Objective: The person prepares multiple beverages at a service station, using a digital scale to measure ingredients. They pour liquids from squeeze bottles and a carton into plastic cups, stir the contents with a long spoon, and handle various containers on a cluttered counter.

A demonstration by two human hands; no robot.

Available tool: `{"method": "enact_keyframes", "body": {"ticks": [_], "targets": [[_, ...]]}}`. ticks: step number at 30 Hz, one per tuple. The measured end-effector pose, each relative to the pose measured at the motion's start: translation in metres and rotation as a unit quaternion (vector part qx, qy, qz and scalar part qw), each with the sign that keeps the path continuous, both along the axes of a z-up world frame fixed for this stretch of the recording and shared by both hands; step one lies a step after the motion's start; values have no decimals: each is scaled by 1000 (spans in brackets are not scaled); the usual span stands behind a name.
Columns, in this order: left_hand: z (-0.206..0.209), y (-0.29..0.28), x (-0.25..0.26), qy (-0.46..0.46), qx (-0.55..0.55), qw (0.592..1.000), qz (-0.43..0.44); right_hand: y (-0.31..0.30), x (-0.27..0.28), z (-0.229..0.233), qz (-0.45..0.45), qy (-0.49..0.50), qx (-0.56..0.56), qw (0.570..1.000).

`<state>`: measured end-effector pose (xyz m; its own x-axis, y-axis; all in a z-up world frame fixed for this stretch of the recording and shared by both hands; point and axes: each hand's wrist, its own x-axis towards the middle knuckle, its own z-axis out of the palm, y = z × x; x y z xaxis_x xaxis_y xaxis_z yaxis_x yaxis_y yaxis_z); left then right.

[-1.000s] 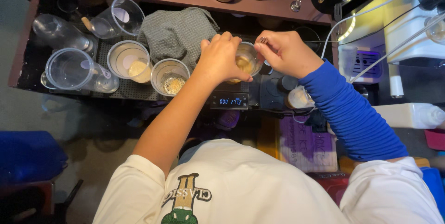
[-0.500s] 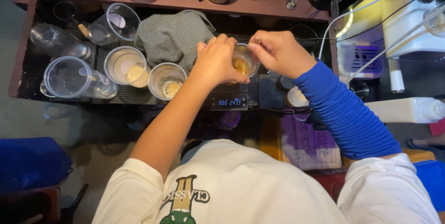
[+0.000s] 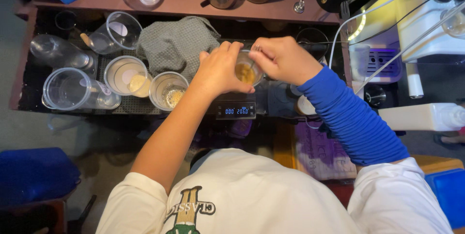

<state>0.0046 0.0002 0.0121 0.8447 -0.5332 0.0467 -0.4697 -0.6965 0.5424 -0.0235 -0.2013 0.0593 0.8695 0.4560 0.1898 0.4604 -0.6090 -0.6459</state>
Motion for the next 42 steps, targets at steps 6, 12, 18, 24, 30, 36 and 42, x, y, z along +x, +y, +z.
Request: {"method": "enact_keyframes", "body": {"ticks": [6, 12, 18, 24, 30, 36, 42], "targets": [[-1, -4, 1, 33, 47, 998, -41, -5, 2, 3, 5, 7, 44, 999], [-6, -30, 16, -28, -46, 998, 17, -27, 11, 8, -21, -55, 37, 998], [-16, -73, 47, 5, -48, 997, 61, -57, 40, -3, -56, -67, 78, 993], [-38, -104, 73, -31, -52, 994, 91, -79, 64, -24, -95, -54, 100, 989], [-51, -114, 83, -13, -25, 992, 122, -86, 66, -23, -105, -15, 143, 984], [-60, -113, 75, 8, -38, 992, 121, -90, 62, -15, -132, -73, 135, 979], [-79, -107, 69, -63, -131, 985, 95, -95, 54, -7, -139, -61, 177, 973]]}}
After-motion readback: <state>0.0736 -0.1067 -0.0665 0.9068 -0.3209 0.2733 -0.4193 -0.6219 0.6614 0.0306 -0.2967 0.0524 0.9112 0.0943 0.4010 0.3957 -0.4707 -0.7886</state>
